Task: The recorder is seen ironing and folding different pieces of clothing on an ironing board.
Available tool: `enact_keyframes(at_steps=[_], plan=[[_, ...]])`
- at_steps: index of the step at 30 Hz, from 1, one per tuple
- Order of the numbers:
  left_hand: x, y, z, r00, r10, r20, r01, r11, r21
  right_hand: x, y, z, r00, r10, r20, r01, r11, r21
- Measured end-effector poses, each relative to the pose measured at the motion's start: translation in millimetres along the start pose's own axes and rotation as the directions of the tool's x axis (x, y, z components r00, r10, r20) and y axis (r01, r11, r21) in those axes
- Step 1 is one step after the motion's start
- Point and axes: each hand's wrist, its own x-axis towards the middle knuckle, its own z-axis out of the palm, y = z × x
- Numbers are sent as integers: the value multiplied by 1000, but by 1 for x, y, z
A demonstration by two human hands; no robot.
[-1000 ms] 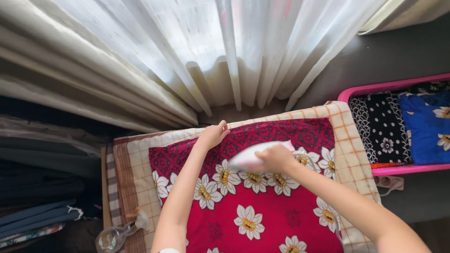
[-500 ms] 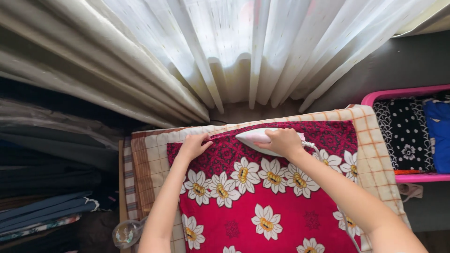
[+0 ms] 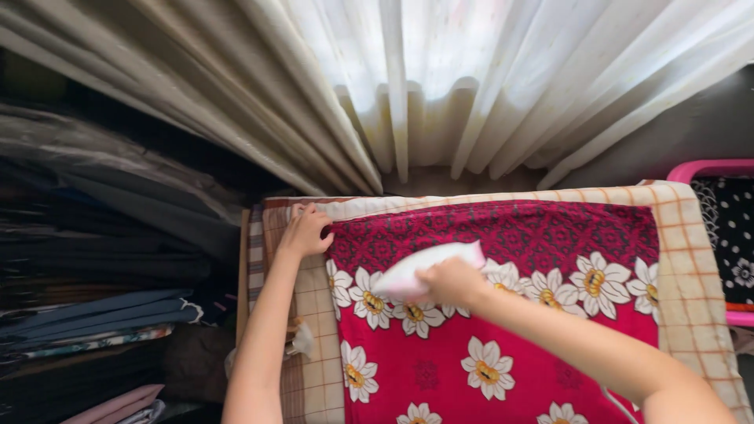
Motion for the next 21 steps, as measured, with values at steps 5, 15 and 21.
enact_keyframes(at_steps=[5, 15, 21], plan=[[7, -10, 5, 998, -54, -35, 55, 998, 23, 37, -31, -5, 992, -106, 76, 108, 994, -25], [0, -61, 78, 936, -342, 83, 309, 686, -659, 98, -53, -32, 993, 95, -75, -97, 995, -23], [-17, -49, 85, 847, -530, -50, 334, 601, -726, 126, -80, -31, 992, 119, -43, -121, 992, -37]])
